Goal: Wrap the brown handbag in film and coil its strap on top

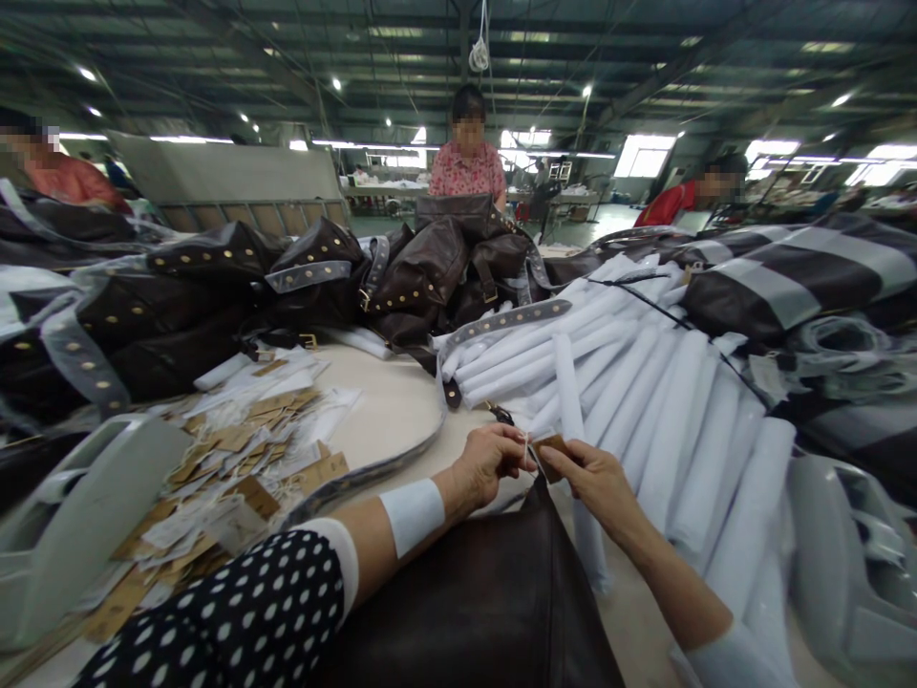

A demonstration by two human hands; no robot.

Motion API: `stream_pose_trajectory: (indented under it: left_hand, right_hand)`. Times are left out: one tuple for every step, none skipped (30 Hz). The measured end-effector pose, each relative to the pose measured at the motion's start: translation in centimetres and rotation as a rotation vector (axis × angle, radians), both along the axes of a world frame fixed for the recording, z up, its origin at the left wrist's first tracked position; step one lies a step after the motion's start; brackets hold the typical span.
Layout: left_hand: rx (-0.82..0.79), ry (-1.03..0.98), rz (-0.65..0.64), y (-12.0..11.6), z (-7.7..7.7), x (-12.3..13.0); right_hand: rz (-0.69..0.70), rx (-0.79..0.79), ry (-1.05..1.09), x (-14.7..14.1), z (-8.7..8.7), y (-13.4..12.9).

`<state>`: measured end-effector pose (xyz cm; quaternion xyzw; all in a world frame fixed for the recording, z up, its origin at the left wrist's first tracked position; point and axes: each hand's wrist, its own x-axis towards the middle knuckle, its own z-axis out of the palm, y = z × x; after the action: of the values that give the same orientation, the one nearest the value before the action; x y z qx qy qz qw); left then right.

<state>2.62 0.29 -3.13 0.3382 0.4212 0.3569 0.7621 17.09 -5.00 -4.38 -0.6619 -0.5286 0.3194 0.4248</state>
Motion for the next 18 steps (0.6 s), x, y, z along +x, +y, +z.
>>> stream_pose_trajectory:
  left_hand:
    - [0.006, 0.001, 0.004, -0.1, -0.1, 0.0]
    - [0.012, 0.002, 0.006, -0.1, -0.2, 0.1]
    - [0.019, 0.003, 0.006, -0.2, -0.3, 0.1]
    - [0.026, 0.005, 0.004, -0.2, -0.4, 0.1]
    - [0.034, 0.007, 0.001, -0.2, -0.4, 0.1]
    - [0.043, 0.01, 0.0, -0.2, -0.5, 0.1]
    - [0.053, 0.013, 0.0, -0.2, -0.6, 0.1]
    - [0.063, 0.018, 0.001, -0.2, -0.6, 0.0]
    - [0.076, 0.023, 0.004, -0.2, -0.6, 0.0]
    - [0.09, 0.03, 0.009, -0.2, -0.6, 0.0]
    - [0.106, 0.037, 0.012, -0.2, -0.6, 0.0]
    - [0.123, 0.045, 0.017, -0.3, -0.5, -0.1]
    - [0.14, 0.053, 0.024, -0.3, -0.4, -0.1]
    - [0.157, 0.059, 0.034, -0.3, -0.2, -0.2]
    - [0.171, 0.065, 0.045, -0.3, -0.1, -0.2]
    - [0.185, 0.07, 0.055, -0.3, 0.0, -0.2]
    - [0.198, 0.073, 0.063, -0.3, 0.1, -0.2]
    - [0.212, 0.076, 0.069, -0.3, 0.1, -0.2]
  right_hand:
    - [0.015, -0.009, -0.002, 0.1, 0.1, 0.1]
    - [0.029, -0.022, -0.001, 0.2, 0.1, 0.3]
    - [0.043, -0.036, 0.002, 0.2, 0.2, 0.4]
    - [0.058, -0.05, 0.006, 0.3, 0.2, 0.5]
    - [0.071, -0.06, 0.007, 0.4, 0.2, 0.7]
    - [0.083, -0.066, 0.006, 0.4, 0.2, 0.8]
    - [0.094, -0.072, 0.003, 0.4, 0.2, 0.9]
    - [0.103, -0.08, -0.001, 0.5, 0.2, 1.0]
    - [0.117, -0.091, -0.004, 0.5, 0.2, 1.1]
    - [0.133, -0.104, -0.004, 0.5, 0.3, 1.2]
    - [0.151, -0.112, 0.001, 0.5, 0.3, 1.3]
    - [0.171, -0.117, 0.008, 0.5, 0.4, 1.4]
    - [0.188, -0.12, 0.015, 0.5, 0.4, 1.4]
    - [0.201, -0.123, 0.022, 0.5, 0.5, 1.5]
    - [0.211, -0.124, 0.029, 0.5, 0.5, 1.5]
    - [0.221, -0.124, 0.033, 0.5, 0.6, 1.6]
    - [0.235, -0.125, 0.032, 0.5, 0.6, 1.6]
    - [0.249, -0.125, 0.022, 0.5, 0.6, 1.7]
